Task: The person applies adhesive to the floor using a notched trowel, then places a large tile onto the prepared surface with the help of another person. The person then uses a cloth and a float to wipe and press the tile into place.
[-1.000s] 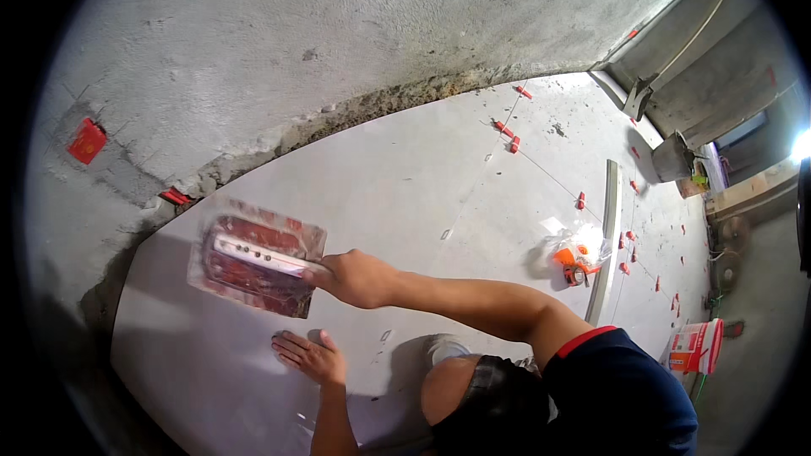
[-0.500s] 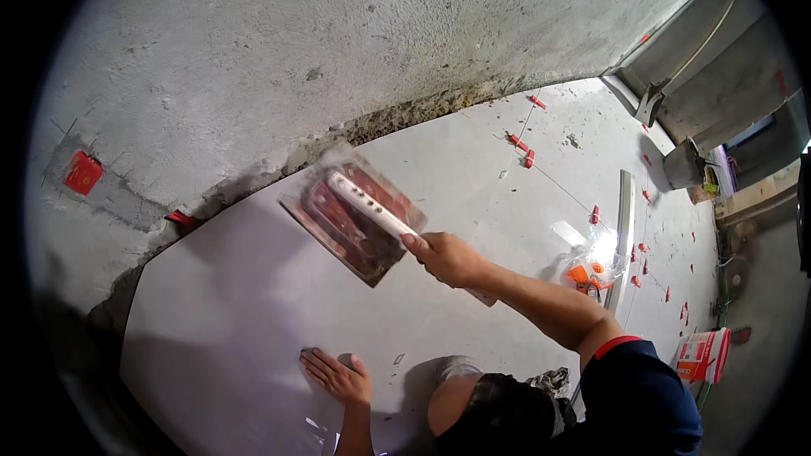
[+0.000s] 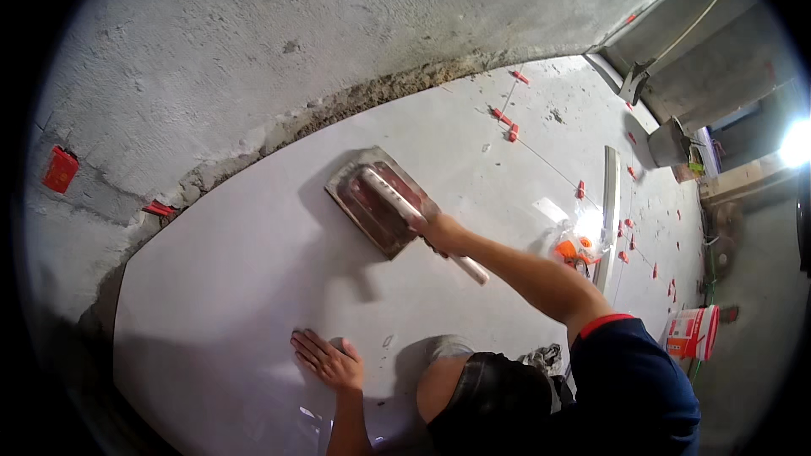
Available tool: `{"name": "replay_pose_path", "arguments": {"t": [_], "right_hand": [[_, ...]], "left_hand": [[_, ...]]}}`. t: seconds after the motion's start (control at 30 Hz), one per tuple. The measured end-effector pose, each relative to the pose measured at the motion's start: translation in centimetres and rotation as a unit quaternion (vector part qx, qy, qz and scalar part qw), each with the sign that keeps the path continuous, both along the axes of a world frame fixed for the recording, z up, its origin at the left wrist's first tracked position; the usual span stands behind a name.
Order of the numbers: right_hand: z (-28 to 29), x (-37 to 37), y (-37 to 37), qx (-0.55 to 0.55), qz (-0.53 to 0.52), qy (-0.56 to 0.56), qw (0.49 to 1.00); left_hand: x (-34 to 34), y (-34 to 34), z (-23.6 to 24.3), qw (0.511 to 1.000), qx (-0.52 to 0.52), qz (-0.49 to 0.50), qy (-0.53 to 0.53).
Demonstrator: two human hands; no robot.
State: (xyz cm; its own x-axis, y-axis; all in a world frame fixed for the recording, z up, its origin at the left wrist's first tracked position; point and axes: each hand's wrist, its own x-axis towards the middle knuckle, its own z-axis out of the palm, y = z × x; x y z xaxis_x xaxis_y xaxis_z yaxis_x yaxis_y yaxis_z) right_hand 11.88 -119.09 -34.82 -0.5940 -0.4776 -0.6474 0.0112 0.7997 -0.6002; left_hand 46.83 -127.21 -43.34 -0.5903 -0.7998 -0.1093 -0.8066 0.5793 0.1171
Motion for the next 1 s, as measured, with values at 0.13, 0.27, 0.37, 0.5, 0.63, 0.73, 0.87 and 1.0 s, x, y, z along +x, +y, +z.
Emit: {"name": "replay_pose_path", "arguments": {"t": [0.13, 0.27, 0.37, 0.5, 0.63, 0.73, 0.87, 1.0], "right_hand": [[7.7, 0.8, -3.6, -0.035, -0.014, 0.002, 0.999], [8.2, 1.2, -1.4, -0.104, 0.039, 0.185, 0.976], [3.0, 1.2, 1.5, -0.051, 0.045, 0.253, 0.965], [0.9, -1.6, 1.4, 0.055, 0.004, 0.073, 0.996], [3.6, -3.4, 0.4, -0.009, -0.034, 0.009, 0.999], [8.1, -3.1, -0.6, 0.011, -0.031, 0.029, 0.999], [4.3, -3.1, 3.2, -0.089, 0.001, 0.247, 0.965], [-0.8, -6.1, 4.4, 0.088, -0.082, 0.107, 0.987]], "left_hand": [[1.0, -0.7, -0.2, 1.0, -0.011, -0.005, 0.006], [1.2, -0.4, -1.0, 0.999, -0.042, -0.02, 0.019], [0.5, -0.2, -1.3, 0.999, -0.022, -0.025, 0.022], [-1.5, -0.8, -0.8, 0.997, 0.002, -0.07, 0.024], [-2.0, -0.8, -0.4, 0.995, 0.046, -0.088, -0.001], [-1.3, -1.4, -0.7, 0.996, 0.058, -0.074, -0.002], [-1.4, -1.3, -1.3, 0.994, 0.045, -0.097, -0.016], [-4.7, -0.4, 0.0, 0.991, 0.089, -0.102, -0.02]]}}
